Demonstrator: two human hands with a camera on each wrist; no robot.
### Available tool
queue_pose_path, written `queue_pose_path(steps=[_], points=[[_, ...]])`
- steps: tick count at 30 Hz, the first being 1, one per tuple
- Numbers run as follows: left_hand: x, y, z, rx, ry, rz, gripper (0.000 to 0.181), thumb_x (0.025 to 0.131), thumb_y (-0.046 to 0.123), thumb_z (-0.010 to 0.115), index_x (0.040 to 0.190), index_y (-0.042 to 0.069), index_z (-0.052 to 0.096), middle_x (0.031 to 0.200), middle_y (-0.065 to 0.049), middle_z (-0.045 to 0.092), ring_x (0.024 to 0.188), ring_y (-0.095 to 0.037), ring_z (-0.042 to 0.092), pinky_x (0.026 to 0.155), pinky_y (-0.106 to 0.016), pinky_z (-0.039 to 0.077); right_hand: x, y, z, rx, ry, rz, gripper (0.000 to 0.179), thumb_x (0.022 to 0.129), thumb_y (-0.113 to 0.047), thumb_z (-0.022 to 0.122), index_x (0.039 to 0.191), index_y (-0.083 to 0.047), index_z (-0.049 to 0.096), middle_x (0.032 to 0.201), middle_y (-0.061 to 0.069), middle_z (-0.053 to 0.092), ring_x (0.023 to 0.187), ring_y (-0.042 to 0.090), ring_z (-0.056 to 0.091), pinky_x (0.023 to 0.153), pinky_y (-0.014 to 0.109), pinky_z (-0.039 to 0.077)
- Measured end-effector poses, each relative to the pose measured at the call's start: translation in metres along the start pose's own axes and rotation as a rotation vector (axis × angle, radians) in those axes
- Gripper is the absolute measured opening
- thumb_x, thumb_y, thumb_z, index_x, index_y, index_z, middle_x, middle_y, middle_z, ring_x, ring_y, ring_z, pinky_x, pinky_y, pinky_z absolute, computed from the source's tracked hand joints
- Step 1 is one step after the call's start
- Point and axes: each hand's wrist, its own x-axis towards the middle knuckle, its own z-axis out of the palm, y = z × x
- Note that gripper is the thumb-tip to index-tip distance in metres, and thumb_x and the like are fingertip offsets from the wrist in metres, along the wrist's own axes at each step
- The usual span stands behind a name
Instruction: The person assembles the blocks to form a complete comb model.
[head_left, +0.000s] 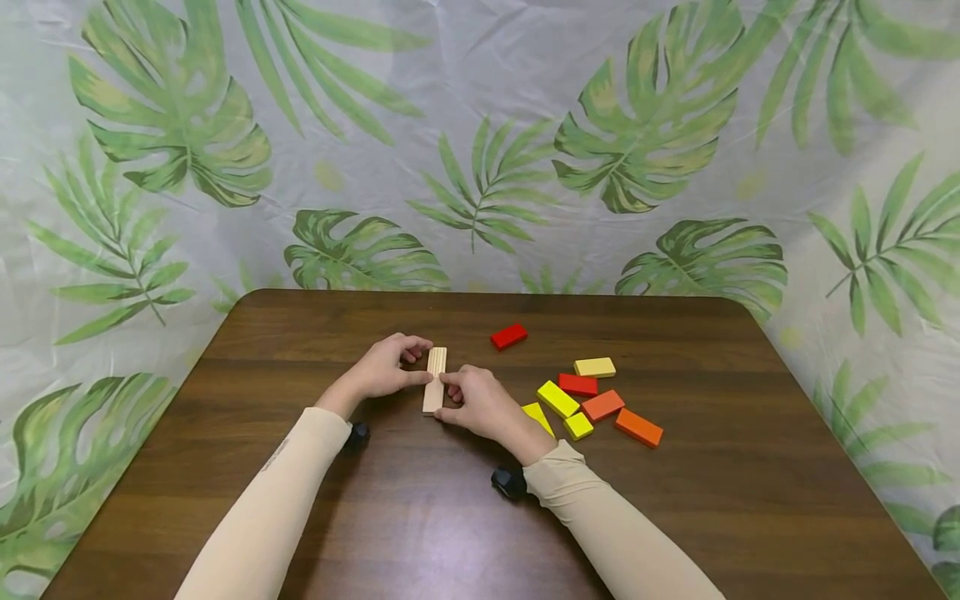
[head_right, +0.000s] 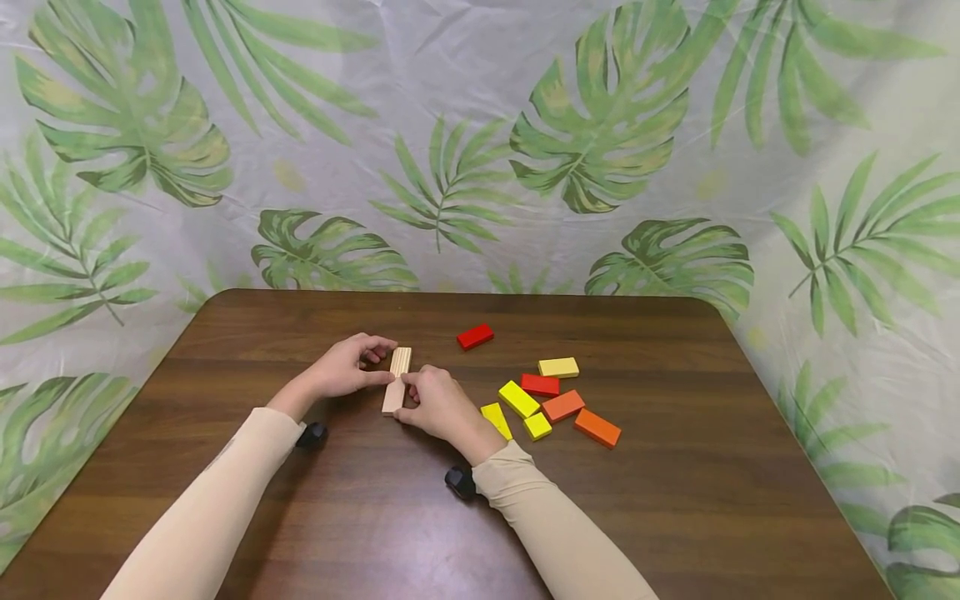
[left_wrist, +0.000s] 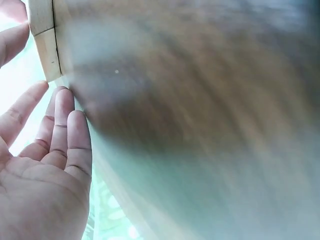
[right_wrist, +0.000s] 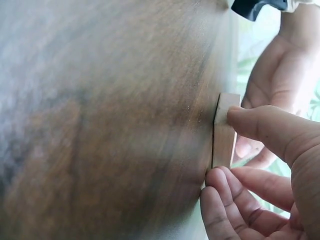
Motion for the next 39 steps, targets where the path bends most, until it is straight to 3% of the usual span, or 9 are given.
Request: queue_pose_path(steps=[11,16,20,29,39], points=[[-0.016,0.000,-0.002,0.000,0.012,0.071,0.066,0.091,0.029,0.088,0.149,0.012,0.063,0.145,-0.016,0.061,0.134,-0.037,0.060,0.110,-0.055,0.053,0.000,0.001,-0.001,-0.006,0.012,-0.015,0.053,0.090,-0.021,0.089,0.136,0.000,0.072,0.099,0.009,0.069,0.087,0.015,0.062,0.078,0.025,0.055],[-0.018,-0.001,-0.002,0.033,-0.020,0.086,0.077,0.089,0.038,0.089,0.156,0.016,0.057,0.164,-0.016,0.051,0.154,-0.040,0.046,0.125,-0.062,0.039,0.000,0.001,-0.002,-0.008,0.005,-0.024,0.052,0.091,-0.022,0.088,0.136,-0.001,0.072,0.099,0.008,0.068,0.086,0.014,0.062,0.078,0.024,0.055],[-0.020,0.000,-0.001,0.034,-0.067,0.072,0.082,0.090,0.041,0.088,0.160,0.018,0.053,0.173,-0.016,0.039,0.161,-0.042,0.036,0.128,-0.064,0.033,0.000,0.001,-0.003,-0.015,-0.001,-0.023,0.052,0.092,-0.024,0.088,0.135,0.000,0.072,0.100,0.008,0.069,0.087,0.014,0.063,0.080,0.026,0.056],[-0.021,0.003,0.000,0.033,-0.095,0.058,0.075,0.092,0.042,0.086,0.158,0.017,0.056,0.173,-0.019,0.038,0.161,-0.042,0.036,0.128,-0.065,0.032,-0.010,0.004,-0.010,0.004,0.000,-0.037,0.049,0.092,-0.022,0.087,0.134,-0.002,0.073,0.100,0.008,0.070,0.089,0.017,0.066,0.083,0.029,0.059],[-0.023,0.000,0.000,0.027,-0.102,0.042,0.077,0.093,0.042,0.085,0.159,0.018,0.054,0.174,-0.018,0.036,0.161,-0.043,0.033,0.128,-0.065,0.031,-0.031,0.019,-0.030,0.001,0.002,0.002,0.048,0.093,-0.025,0.086,0.135,-0.006,0.073,0.105,0.005,0.070,0.097,0.019,0.069,0.091,0.035,0.061]])
